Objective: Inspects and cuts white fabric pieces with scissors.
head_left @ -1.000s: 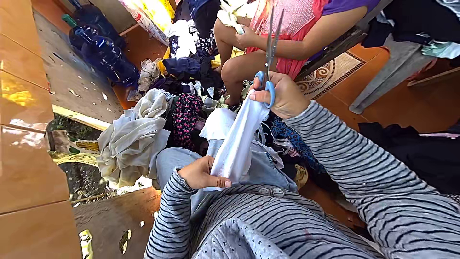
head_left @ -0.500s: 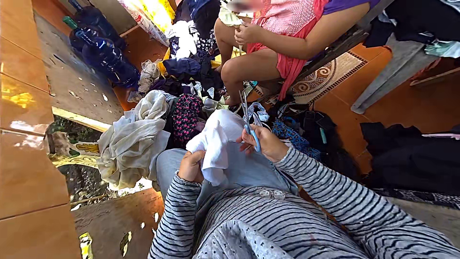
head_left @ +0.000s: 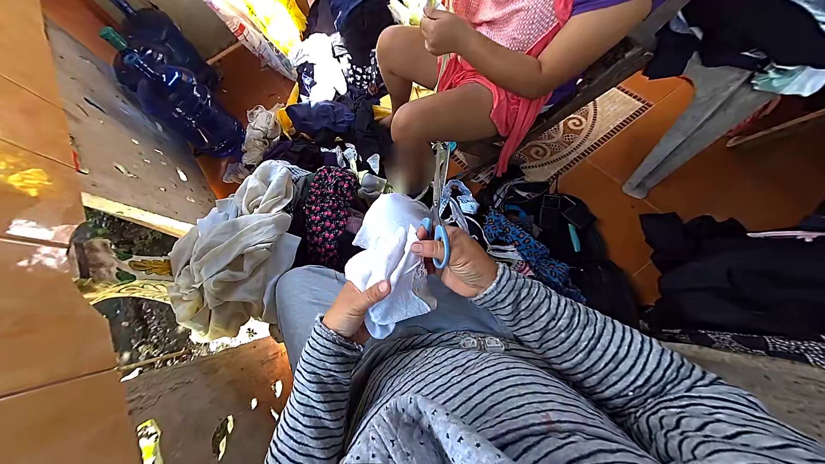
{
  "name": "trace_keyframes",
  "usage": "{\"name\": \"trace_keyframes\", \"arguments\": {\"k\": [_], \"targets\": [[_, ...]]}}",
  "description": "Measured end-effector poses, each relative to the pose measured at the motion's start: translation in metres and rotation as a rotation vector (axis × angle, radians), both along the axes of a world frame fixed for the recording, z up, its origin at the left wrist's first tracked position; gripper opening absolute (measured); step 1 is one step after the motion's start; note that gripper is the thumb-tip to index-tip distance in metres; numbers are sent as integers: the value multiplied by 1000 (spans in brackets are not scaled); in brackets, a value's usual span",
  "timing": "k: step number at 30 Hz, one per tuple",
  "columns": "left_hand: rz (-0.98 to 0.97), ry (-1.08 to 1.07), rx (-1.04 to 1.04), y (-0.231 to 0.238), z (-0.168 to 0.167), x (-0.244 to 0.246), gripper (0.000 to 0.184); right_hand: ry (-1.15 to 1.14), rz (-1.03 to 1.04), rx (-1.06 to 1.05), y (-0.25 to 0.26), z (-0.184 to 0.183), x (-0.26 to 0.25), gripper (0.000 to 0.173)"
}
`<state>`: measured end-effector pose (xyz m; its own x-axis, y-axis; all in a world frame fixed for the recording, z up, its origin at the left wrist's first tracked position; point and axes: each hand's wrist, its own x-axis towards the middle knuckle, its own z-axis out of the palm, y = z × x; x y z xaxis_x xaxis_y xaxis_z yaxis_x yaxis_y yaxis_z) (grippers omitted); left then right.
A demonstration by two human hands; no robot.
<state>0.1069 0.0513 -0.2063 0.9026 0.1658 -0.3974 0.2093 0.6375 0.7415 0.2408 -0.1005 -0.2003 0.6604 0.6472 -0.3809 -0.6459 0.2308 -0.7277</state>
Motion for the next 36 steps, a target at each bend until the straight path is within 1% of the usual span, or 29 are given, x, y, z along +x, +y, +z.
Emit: {"name": "trace_keyframes", "arguments": {"k": [2, 3, 4, 6, 7, 8, 10, 12, 13, 15, 17, 19, 21, 24, 27, 30, 32, 33, 34, 35, 36], "targets": [[-113, -33, 5, 2, -4, -7, 67, -5, -12, 12, 0, 7, -1, 16], [-137, -60, 8, 3, -4, -9, 64, -3, -6, 18, -1, 10, -2, 16], [-110, -68, 15, 1, -3, -8, 60, -4, 1, 22, -1, 12, -3, 16], [50, -48, 56, -6, 2, -5, 42, -29, 11, 18, -1, 12, -5, 16], [115, -43, 77, -8, 5, -3, 32, -78, 15, 3, -1, 11, -6, 16], [145, -50, 105, -9, 7, -3, 25, -163, 17, -26, -1, 9, -7, 17], [152, -79, 156, -7, 11, -4, 20, -459, -43, -126, -3, -2, -10, 21], [151, -95, 220, -6, 13, -6, 18, -799, -157, -194, -6, -20, -11, 34], [156, -96, 248, -7, 14, -7, 18, -939, -213, -189, -7, -27, -11, 38], [157, -93, 293, -8, 14, -7, 16, -1089, -251, -109, -9, -29, -10, 34], [148, -109, 328, -10, 13, -6, 14, -1130, -172, -51, -10, -27, -11, 28], [147, -141, 352, -12, 12, -6, 13, -1139, -89, -53, -9, -24, -11, 24], [140, -187, 380, -11, 9, -5, 12, -1079, -17, -43, -9, -21, -9, 23], [121, -234, 445, -9, 8, -7, 12, -829, 160, 18, -11, -13, -5, 20], [141, -232, 497, -11, 10, -7, 13, -586, 293, 43, -13, -7, -3, 19], [229, -142, 513, -11, 14, -4, 17, -526, 287, 21, -12, -7, -3, 20], [312, 2, 511, -6, 17, -1, 23, -519, 263, -3, -13, -7, -1, 21], [293, 69, 548, 0, 15, -2, 23, -519, 254, -15, -14, -6, 0, 21], [208, 140, 674, 10, 10, -5, 21, -519, 246, -27, -15, -6, 1, 22], [43, 237, 900, 22, 5, -9, 20, -524, 239, -39, -15, -7, 2, 22], [-173, 388, 1139, 32, 6, -13, 30, -529, 235, -51, -16, -7, 3, 22]]}}
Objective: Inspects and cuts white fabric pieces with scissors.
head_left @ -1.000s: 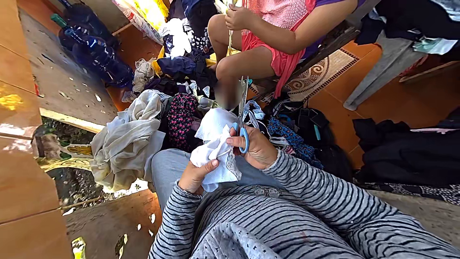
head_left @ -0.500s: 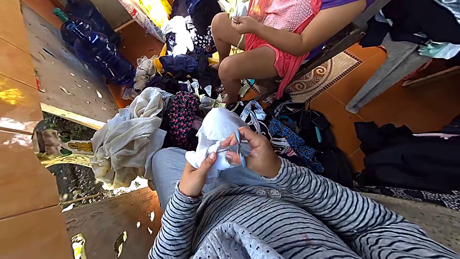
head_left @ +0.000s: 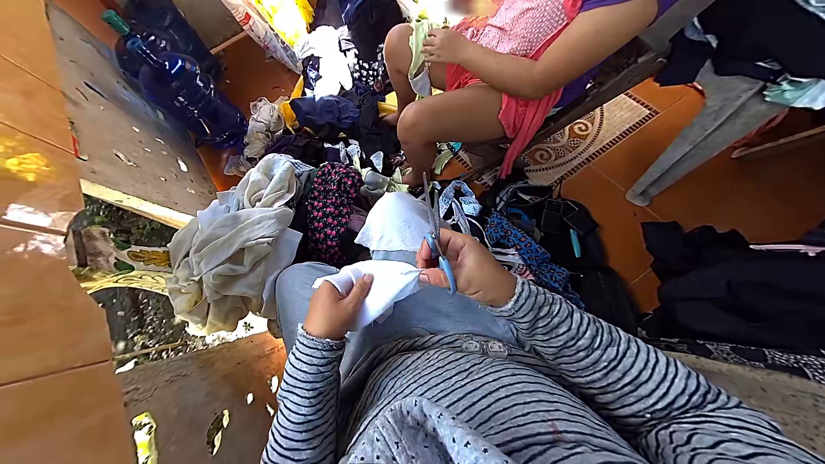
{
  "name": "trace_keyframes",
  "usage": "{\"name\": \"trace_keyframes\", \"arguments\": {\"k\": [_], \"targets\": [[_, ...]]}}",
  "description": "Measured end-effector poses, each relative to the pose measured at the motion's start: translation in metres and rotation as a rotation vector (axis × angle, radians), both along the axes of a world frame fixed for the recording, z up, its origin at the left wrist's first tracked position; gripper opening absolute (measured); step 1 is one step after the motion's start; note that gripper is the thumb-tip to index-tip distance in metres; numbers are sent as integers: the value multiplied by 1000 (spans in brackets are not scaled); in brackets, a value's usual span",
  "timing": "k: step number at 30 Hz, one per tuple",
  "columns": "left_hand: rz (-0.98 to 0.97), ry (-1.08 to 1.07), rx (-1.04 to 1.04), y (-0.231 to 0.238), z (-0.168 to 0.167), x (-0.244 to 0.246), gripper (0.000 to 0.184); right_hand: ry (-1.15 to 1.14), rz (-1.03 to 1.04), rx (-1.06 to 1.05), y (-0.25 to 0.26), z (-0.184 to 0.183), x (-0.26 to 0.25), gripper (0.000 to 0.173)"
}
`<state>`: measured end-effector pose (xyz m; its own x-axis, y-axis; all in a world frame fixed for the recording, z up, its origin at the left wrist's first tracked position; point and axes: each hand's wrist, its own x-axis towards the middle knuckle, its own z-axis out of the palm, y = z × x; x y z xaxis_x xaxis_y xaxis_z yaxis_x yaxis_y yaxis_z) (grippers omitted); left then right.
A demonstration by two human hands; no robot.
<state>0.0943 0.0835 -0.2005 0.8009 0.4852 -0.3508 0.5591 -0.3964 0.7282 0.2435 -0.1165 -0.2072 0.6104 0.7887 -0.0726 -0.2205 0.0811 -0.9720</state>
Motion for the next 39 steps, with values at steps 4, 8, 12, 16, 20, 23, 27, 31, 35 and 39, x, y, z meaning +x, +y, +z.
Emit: {"name": "trace_keyframes", "arguments": {"k": [4, 8, 12, 16, 20, 23, 27, 31, 35, 39], "targets": [[-141, 92, 286, 4, 15, -9, 44, -47, 0, -33, 0, 3, -2, 24], [-306, -586, 185, -11, 8, 0, 35, -68, 39, -7, 6, 5, -9, 23], [-312, -762, 129, -18, -2, 9, 17, -107, 56, 33, 9, 11, -12, 22], [-342, -755, 172, -17, 5, 7, 19, -280, 61, -4, 5, 10, -9, 25], [-413, -769, 244, -21, 22, 6, 22, -310, 50, 15, 6, 16, -11, 21], [-417, -731, 138, -16, 21, 5, 31, -294, 8, 63, 10, 21, -13, 20], [-348, -840, -105, -6, 18, 5, 24, -292, -22, 145, 19, 32, -14, 21], [-273, -887, -372, 0, 33, 7, 20, -239, -4, 203, 31, 48, -12, 20], [-267, -917, -382, 17, 53, 6, 16, -248, 151, 193, 38, 52, -3, 21], [-272, -914, -338, 45, 74, -4, 14, -424, 500, 13, 35, 33, 20, 65]]}}
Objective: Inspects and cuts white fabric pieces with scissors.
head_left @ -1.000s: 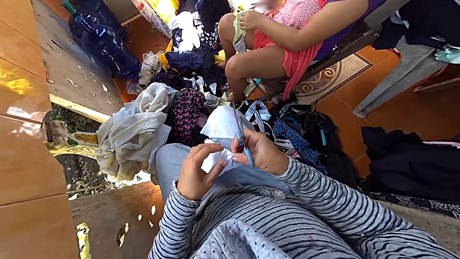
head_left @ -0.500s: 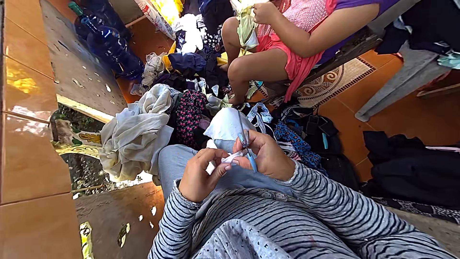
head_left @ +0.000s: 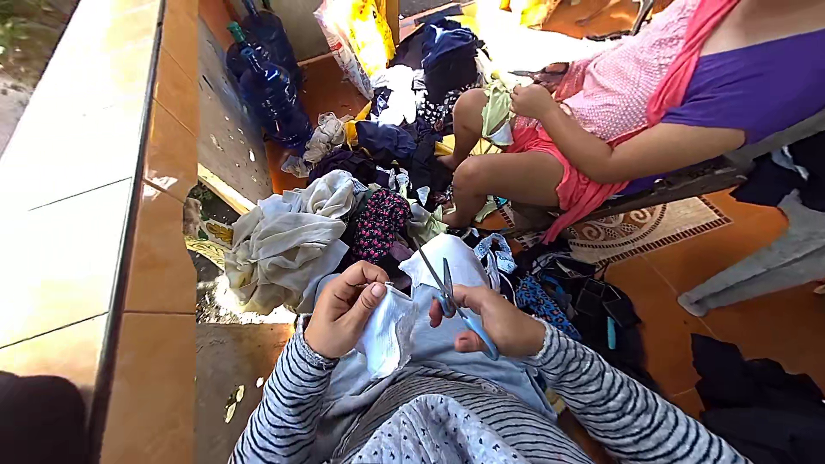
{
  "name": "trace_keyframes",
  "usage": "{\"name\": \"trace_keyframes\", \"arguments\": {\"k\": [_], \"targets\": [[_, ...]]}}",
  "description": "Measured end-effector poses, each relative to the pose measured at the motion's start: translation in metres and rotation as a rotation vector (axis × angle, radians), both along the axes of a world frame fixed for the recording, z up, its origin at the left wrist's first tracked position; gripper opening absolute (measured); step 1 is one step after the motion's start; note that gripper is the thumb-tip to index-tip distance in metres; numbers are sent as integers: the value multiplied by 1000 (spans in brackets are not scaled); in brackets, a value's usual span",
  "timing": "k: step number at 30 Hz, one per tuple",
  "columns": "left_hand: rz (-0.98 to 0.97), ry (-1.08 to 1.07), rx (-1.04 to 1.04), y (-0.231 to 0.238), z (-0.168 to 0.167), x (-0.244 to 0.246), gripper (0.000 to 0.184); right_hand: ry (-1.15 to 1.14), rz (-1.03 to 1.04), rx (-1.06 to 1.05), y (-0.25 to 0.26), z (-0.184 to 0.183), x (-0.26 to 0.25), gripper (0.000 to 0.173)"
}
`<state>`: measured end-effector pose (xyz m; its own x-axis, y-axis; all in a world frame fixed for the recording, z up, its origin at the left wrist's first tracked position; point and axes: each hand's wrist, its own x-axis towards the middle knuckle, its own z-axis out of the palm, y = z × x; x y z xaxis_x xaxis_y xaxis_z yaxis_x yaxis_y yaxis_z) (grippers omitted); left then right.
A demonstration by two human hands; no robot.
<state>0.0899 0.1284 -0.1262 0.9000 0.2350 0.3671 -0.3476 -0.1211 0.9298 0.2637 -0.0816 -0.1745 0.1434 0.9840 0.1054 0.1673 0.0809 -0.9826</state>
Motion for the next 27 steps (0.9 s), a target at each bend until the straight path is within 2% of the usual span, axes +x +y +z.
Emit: {"name": "trace_keyframes", "arguments": {"k": [4, 9, 15, 21, 24, 27], "targets": [[-9, 9, -22, 12, 4, -7, 12, -99, 197, -96, 2, -24, 5, 78], [-86, 29, -40, 16, 1, -6, 14, -93, 339, -91, 13, -35, 1, 78], [-39, 98, -13, 22, -11, -4, 14, -135, 294, -49, 13, -25, 1, 76], [-6, 101, -4, 26, -14, -8, 15, -58, 246, -136, 7, -16, -5, 68], [6, 151, -65, 28, -11, -13, 11, 28, 200, -172, 3, -19, -8, 59], [-8, 219, -161, 31, -9, -18, 22, 53, 172, -168, 0, -22, -10, 56]]}}
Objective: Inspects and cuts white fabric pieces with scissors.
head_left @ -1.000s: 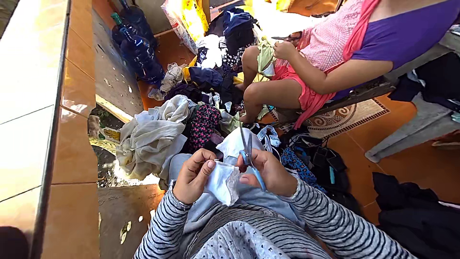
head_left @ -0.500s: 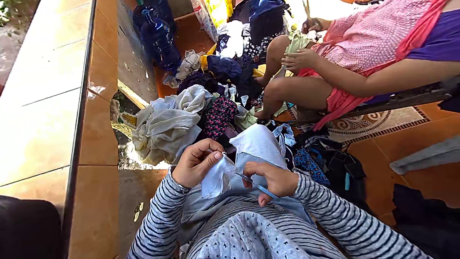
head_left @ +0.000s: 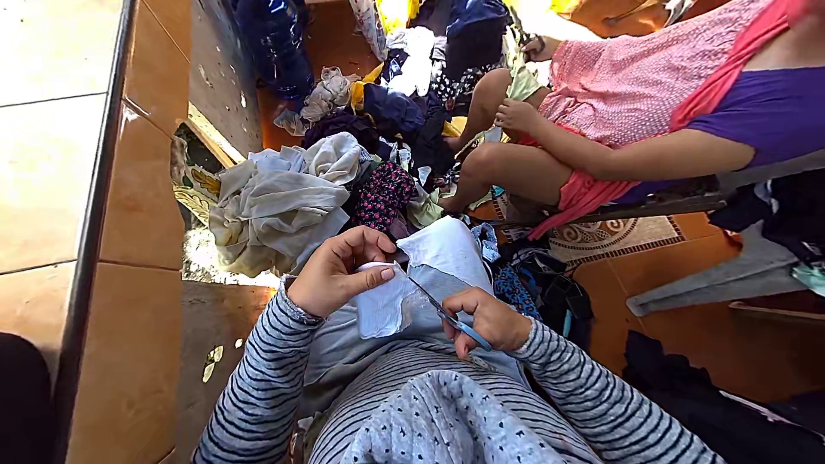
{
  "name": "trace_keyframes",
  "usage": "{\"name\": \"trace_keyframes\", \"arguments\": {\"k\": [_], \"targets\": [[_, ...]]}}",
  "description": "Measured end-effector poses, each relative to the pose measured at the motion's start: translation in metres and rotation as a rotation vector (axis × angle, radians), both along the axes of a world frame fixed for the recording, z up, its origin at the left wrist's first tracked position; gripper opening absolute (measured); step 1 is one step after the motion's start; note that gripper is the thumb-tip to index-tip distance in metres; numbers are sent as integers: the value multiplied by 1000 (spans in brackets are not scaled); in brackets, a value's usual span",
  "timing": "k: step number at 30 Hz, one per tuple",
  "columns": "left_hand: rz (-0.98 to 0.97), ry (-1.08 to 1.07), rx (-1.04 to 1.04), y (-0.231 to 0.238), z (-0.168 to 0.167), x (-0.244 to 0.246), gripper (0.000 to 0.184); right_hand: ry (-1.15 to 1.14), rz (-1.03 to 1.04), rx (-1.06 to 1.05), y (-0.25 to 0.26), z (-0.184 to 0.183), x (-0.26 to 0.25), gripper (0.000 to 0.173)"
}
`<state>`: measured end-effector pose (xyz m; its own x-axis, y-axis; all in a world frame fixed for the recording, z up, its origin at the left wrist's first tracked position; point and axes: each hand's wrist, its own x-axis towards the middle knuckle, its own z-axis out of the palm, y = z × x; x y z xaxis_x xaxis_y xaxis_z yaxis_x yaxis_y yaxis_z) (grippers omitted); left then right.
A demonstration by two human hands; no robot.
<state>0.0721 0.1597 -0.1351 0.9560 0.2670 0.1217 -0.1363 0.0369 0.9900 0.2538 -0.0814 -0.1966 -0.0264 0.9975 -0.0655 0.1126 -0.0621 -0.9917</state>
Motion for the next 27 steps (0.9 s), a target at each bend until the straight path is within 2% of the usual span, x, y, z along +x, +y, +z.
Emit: {"name": "trace_keyframes", "arguments": {"k": [2, 5, 8, 13, 20, 27], "targets": [[1, 33, -30, 0, 0, -1, 33, 21, 25, -15, 0, 1, -1, 56], [2, 60, -21, -3, -2, 0, 41, 42, 79, -15, 5, 5, -3, 64], [7, 48, -26, -3, -2, 0, 41, 67, 66, -26, 9, 5, -6, 66], [28, 64, -55, 1, 1, -5, 41, 150, 31, -62, 5, -4, -8, 51], [-6, 114, -59, -3, -1, -4, 44, 128, 62, -29, 6, -3, -11, 60], [9, 175, -76, -4, 0, -3, 44, 131, 1, -63, 3, -6, -11, 53]]}}
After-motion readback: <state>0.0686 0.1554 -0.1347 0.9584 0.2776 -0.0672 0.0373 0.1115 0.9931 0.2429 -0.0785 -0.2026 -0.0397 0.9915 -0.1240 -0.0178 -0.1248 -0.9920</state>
